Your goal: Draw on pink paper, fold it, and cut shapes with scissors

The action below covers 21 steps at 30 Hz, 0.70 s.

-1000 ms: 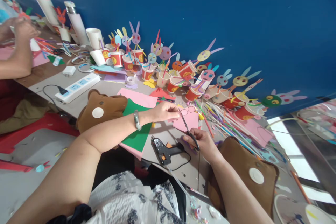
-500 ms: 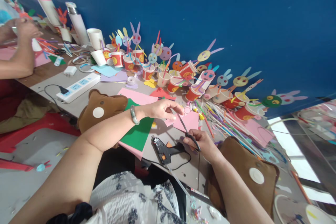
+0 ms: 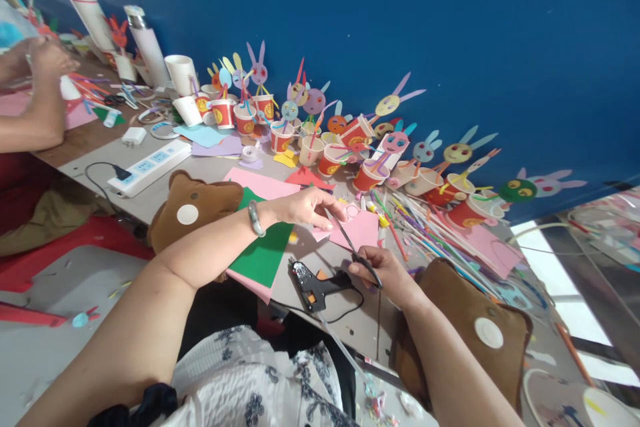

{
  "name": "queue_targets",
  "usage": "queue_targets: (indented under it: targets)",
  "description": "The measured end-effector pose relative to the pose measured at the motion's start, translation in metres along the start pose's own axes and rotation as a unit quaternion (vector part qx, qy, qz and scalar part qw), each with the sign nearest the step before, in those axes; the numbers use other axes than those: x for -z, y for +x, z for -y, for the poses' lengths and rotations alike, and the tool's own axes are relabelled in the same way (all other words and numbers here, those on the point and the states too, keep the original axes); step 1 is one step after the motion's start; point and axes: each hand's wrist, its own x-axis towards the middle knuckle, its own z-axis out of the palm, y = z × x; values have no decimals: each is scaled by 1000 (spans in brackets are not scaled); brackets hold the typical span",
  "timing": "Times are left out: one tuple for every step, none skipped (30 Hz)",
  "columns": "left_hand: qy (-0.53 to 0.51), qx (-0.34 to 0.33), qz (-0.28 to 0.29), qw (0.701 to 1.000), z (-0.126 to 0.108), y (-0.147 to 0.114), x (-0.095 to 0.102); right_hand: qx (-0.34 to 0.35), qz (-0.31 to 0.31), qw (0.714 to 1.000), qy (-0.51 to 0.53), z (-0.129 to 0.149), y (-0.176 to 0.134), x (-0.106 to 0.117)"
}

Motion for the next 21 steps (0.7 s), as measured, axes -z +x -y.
queue_targets:
  targets:
    - [-4,0,0,1000,0,0,0,1,0,1000,-1,0,0,0]
    - [-7,-1,-1,1000,0,0,0,2,0,1000,-1,1,0,0]
    - [-8,-2,-2,1000,0,0,0,2,2,1000,0,1,-1,0]
    - [-9,-3,-2,1000,1,1,0,1,5,1000,1,2,-1,-1]
    - [-10,-2,-2,1000,1,1,0,-1,8,1000,5,3,-2,-1]
    - [-9,0,-1,1000,1,1,1,-2,11,1000,9,4,-2,-2]
    - [-4,3,-1,1000,2,2,1,-3,14,1000,13,5,-3,-2]
    - [4,5,-3,1000,2,2,1,-3,14,1000,17,6,-3,-3]
    - [16,5,-7,1000,3,2,2,-1,11,1000,19,7,-3,-3]
    - [30,4,-11,999,3,2,2,3,4,1000,18,8,-4,-3]
    - [43,2,-15,999,4,3,3,8,-6,1000,16,8,-4,-3]
    - [54,1,-15,998,5,3,4,14,-20,1000,11,9,-3,-3]
    - [62,4,-7,998,6,3,4,23,-38,999,6,9,-3,-3]
    - [69,14,10,997,7,3,4,33,-60,998,1,8,-2,-2]
    - [77,29,33,996,8,4,5,45,-82,996,-3,6,-1,-2]
    - [88,46,61,993,10,4,5,57,-104,993,-6,4,0,-1]
    - [102,61,86,989,11,5,5,69,-124,990,-7,2,2,1]
    - [122,72,105,984,13,5,4,79,-141,987,-6,-1,3,2]
    - [146,78,116,979,14,6,4,87,-153,984,-6,-4,4,4]
    - [173,78,120,975,15,7,3,92,-161,983,-4,-7,6,5]
    - [199,73,120,970,16,7,1,95,-166,981,-2,-9,6,6]
